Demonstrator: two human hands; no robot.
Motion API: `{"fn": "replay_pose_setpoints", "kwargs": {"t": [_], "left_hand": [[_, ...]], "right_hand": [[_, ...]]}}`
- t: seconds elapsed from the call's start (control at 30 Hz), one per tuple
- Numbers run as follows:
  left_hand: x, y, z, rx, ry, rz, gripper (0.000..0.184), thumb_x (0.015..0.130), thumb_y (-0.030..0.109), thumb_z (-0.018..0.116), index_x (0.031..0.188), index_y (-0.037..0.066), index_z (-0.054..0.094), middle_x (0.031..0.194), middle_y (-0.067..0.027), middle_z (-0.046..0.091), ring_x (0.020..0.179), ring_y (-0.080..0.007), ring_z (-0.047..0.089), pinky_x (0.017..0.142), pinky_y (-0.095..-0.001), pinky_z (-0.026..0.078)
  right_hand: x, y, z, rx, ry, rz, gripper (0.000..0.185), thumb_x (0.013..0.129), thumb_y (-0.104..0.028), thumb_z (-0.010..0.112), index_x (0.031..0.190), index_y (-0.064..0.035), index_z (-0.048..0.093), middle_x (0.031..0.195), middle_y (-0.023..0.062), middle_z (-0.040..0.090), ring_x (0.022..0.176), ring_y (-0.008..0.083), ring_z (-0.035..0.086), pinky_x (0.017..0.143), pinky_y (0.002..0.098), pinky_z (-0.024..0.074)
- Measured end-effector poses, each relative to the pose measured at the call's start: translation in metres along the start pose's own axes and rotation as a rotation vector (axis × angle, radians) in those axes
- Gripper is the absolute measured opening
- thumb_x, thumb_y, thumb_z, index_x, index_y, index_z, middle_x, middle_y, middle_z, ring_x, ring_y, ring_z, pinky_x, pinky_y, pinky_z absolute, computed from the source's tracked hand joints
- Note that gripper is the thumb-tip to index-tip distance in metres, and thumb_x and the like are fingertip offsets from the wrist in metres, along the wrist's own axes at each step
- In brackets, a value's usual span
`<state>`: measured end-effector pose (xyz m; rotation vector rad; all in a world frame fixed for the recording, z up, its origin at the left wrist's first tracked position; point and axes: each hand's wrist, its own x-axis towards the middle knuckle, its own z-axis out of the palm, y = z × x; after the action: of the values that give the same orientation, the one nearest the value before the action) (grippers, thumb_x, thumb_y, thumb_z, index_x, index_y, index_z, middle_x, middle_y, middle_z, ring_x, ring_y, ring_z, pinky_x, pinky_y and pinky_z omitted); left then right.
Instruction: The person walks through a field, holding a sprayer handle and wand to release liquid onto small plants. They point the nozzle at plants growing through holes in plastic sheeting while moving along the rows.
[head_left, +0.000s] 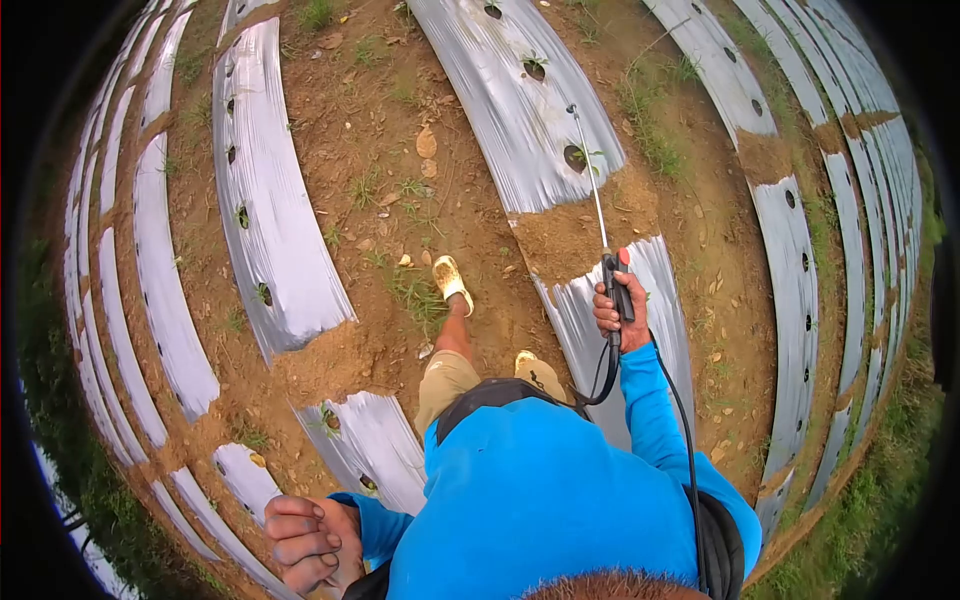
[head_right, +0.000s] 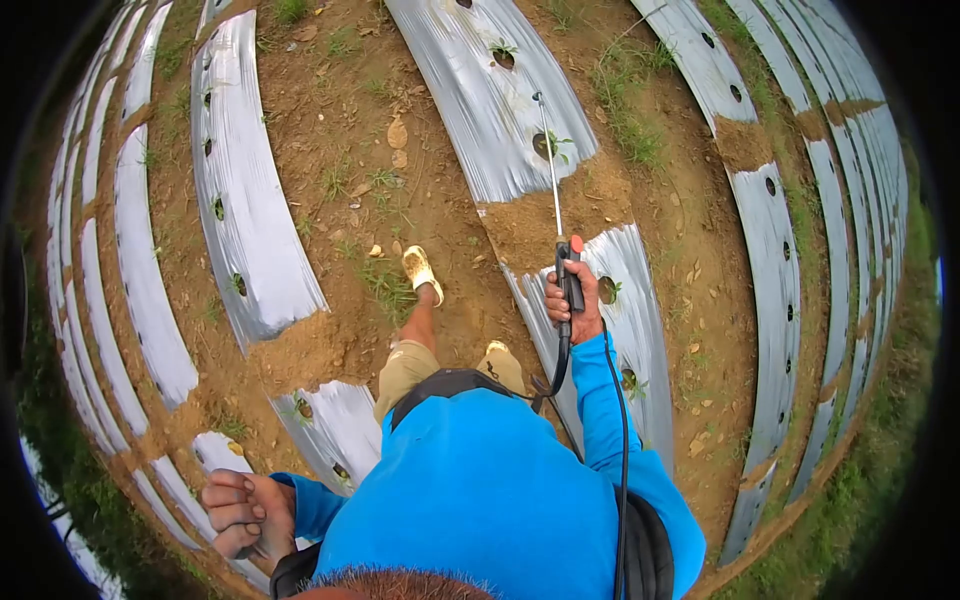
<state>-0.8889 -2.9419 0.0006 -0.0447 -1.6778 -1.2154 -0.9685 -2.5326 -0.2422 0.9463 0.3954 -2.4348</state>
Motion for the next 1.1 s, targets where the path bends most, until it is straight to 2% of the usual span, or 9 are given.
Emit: {"fn": "replay_pose_setpoints", "kwargs": {"t": [0.1, 0.17, 0.27, 0.43, 0.53, 0.7, 0.83, 1.03, 1.1], "left_hand": [[0.036, -0.071, 0.036, 0.035, -0.013, -0.021, 0.027, 0.07, 0.017, 0.048, 0.058, 0.019, 0.024, 0.054, 0.0029, 0.016, 0.056, -0.0128, 0.029, 0.056, -0.0295, 0.03], [0.072, -0.126, 0.067, -0.367, -0.023, 0.143, 0.022, 0.072, 0.023, 0.05, 0.061, 0.019, 0.031, 0.053, 0.003, 0.019, 0.055, -0.0128, 0.028, 0.052, -0.0299, 0.029], [0.137, -0.176, 0.096, -0.319, 0.085, 0.308, 0.02, 0.072, 0.03, 0.051, 0.063, 0.02, 0.036, 0.052, 0.0032, 0.021, 0.055, -0.0123, 0.028, 0.051, -0.0302, 0.028], [0.204, -0.231, 0.129, -0.265, 0.242, 0.231, 0.023, 0.072, 0.029, 0.052, 0.062, 0.02, 0.033, 0.052, 0.0033, 0.021, 0.054, -0.0114, 0.027, 0.05, -0.0304, 0.027], [0.232, -0.271, 0.143, -0.211, 0.066, 0.141, 0.022, 0.071, 0.024, 0.052, 0.062, 0.019, 0.032, 0.05, 0.0023, 0.017, 0.053, -0.0117, 0.026, 0.05, -0.0311, 0.027], [0.275, -0.326, 0.201, -0.183, 0.3, 0.049, 0.02, 0.069, 0.017, 0.051, 0.063, 0.019, 0.032, 0.052, 0.0014, 0.019, 0.053, -0.0133, 0.027, 0.051, -0.0323, 0.028], [0.319, -0.374, 0.247, 0.003, 0.104, 0.152, 0.022, 0.066, 0.017, 0.051, 0.061, 0.018, 0.03, 0.053, 0.001, 0.02, 0.055, -0.0134, 0.026, 0.052, -0.0331, 0.028], [0.411, -0.413, 0.361, -0.035, 0.04, 0.162, 0.022, 0.064, 0.017, 0.05, 0.06, 0.018, 0.029, 0.054, 0.0004, 0.019, 0.056, -0.0138, 0.026, 0.055, -0.0344, 0.029], [0.435, -0.426, 0.396, -0.073, 0.148, 0.181, 0.023, 0.065, 0.025, 0.051, 0.06, 0.018, 0.029, 0.053, 0.0006, 0.018, 0.056, -0.0141, 0.027, 0.055, -0.0344, 0.028]], "right_hand": [[0.066, -0.034, 0.046, -0.024, 0.004, -0.041, 0.034, 0.084, -0.038, 0.057, 0.084, -0.0042, 0.052, 0.058, 0.002, 0.045, 0.04, 0.0116, 0.045, 0.031, 0.0235, 0.0373], [0.106, -0.052, 0.079, -0.024, -0.056, -0.036, 0.036, 0.084, -0.04, 0.056, 0.084, -0.0037, 0.052, 0.058, 0.0019, 0.045, 0.041, 0.0115, 0.045, 0.033, 0.0235, 0.0383], [0.147, -0.076, 0.146, -0.02, -0.079, -0.024, 0.037, 0.084, -0.04, 0.056, 0.085, -0.0034, 0.053, 0.058, 0.0018, 0.046, 0.042, 0.0116, 0.046, 0.034, 0.0236, 0.0388], [0.18, -0.108, 0.25, -0.023, -0.05, 0.02, 0.04, 0.083, -0.04, 0.057, 0.083, -0.0009, 0.052, 0.059, 0.0032, 0.047, 0.043, 0.012, 0.046, 0.035, 0.024, 0.0392], [0.218, -0.122, 0.29, -0.019, 0.051, 0.039, 0.04, 0.082, -0.04, 0.059, 0.082, -0.0013, 0.052, 0.058, 0.0032, 0.047, 0.042, 0.0121, 0.046, 0.034, 0.0238, 0.0394], [0.305, -0.159, 0.347, -0.008, 0.064, -0.013, 0.038, 0.081, -0.039, 0.06, 0.079, -0.0018, 0.053, 0.057, 0.0026, 0.046, 0.041, 0.012, 0.045, 0.033, 0.0237, 0.0396], [0.394, -0.207, 0.382, 0.039, -0.056, -0.025, 0.04, 0.083, -0.039, 0.059, 0.084, 0.0007, 0.052, 0.06, 0.0041, 0.047, 0.044, 0.0126, 0.046, 0.035, 0.0239, 0.0397], [0.488, -0.287, 0.478, 0.029, -0.058, 0.037, 0.04, 0.082, -0.039, 0.059, 0.081, -0.0005, 0.052, 0.058, 0.003, 0.046, 0.043, 0.0121, 0.046, 0.034, 0.0228, 0.0397], [0.509, -0.303, 0.505, 0.022, 0.004, 0.06, 0.039, 0.08, -0.04, 0.061, 0.077, -0.0022, 0.051, 0.057, 0.0022, 0.046, 0.042, 0.011, 0.045, 0.033, 0.0213, 0.0392]]}}
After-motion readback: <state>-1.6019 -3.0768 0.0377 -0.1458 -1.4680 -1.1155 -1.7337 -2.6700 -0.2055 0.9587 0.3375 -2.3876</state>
